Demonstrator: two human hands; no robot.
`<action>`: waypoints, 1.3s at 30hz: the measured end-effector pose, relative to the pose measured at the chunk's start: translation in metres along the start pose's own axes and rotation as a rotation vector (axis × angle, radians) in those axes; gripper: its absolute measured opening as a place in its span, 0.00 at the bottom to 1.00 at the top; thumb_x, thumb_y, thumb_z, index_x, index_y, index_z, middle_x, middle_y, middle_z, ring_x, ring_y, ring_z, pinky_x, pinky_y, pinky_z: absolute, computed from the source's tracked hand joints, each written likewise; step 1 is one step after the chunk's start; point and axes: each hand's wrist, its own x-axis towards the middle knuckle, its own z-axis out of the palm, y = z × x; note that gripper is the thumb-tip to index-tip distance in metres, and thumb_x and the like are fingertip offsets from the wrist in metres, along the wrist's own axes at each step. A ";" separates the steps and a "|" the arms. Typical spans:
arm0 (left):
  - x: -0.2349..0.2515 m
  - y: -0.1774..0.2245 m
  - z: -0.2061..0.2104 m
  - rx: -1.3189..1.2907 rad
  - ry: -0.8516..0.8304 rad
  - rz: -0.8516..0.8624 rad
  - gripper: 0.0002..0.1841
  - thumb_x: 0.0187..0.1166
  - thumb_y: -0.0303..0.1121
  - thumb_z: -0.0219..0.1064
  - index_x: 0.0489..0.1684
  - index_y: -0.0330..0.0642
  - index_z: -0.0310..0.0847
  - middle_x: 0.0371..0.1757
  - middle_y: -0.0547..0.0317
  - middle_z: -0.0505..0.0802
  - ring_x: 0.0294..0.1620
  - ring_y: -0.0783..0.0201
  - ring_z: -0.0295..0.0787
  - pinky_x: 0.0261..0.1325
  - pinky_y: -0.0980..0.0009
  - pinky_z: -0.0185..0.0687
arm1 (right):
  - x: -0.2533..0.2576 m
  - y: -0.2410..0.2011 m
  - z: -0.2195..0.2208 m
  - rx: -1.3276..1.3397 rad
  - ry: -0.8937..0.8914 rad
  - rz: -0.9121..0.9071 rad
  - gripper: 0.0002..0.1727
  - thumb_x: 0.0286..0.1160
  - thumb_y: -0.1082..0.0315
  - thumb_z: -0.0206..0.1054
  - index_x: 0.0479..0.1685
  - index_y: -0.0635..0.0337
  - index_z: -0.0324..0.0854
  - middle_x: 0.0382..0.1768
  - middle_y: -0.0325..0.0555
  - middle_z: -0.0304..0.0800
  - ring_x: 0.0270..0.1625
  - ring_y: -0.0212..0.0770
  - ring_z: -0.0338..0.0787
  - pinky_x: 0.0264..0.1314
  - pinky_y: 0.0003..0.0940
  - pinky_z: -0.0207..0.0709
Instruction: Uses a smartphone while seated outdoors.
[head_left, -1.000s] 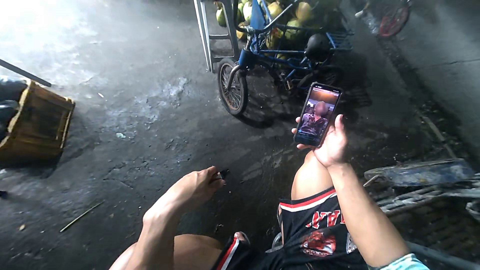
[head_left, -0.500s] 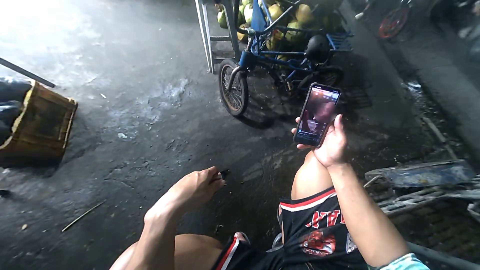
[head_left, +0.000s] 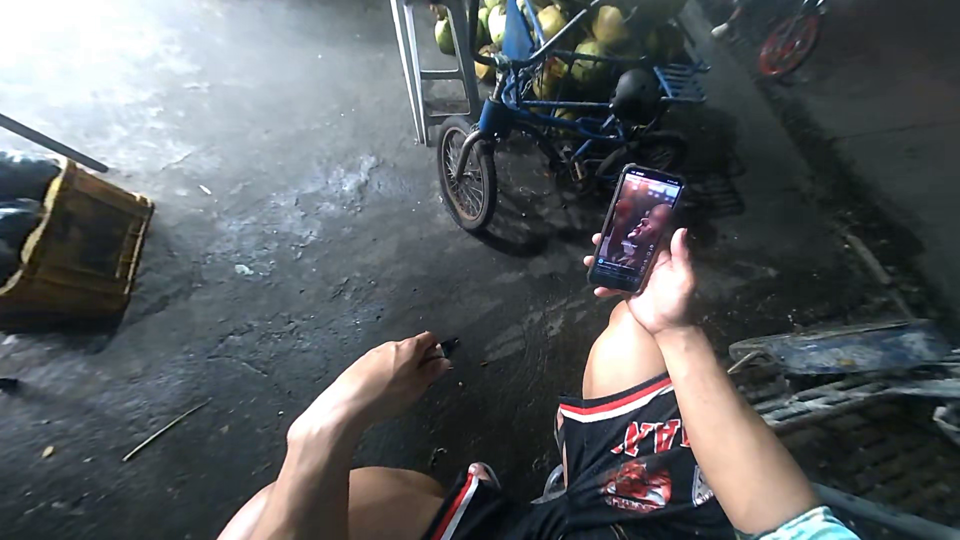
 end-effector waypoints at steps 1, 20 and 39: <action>0.000 0.000 0.000 0.000 0.002 0.003 0.20 0.89 0.53 0.58 0.56 0.46 0.81 0.39 0.49 0.90 0.43 0.47 0.90 0.48 0.41 0.82 | 0.000 0.000 0.000 0.000 0.000 -0.001 0.42 0.83 0.26 0.28 0.84 0.42 0.63 0.69 0.65 0.83 0.59 0.71 0.91 0.33 0.60 0.90; 0.000 -0.002 0.000 -0.004 -0.005 0.006 0.20 0.89 0.54 0.58 0.54 0.45 0.80 0.37 0.50 0.89 0.40 0.48 0.89 0.46 0.42 0.82 | -0.001 -0.001 0.003 -0.037 -0.001 -0.008 0.45 0.82 0.26 0.27 0.84 0.45 0.64 0.69 0.66 0.83 0.59 0.69 0.91 0.34 0.58 0.91; 0.002 -0.002 0.001 0.003 -0.003 0.008 0.20 0.89 0.54 0.57 0.53 0.46 0.80 0.36 0.50 0.88 0.40 0.48 0.89 0.45 0.41 0.82 | -0.001 0.000 -0.001 -0.027 -0.024 -0.013 0.45 0.80 0.24 0.32 0.84 0.44 0.63 0.70 0.66 0.82 0.60 0.70 0.90 0.35 0.59 0.91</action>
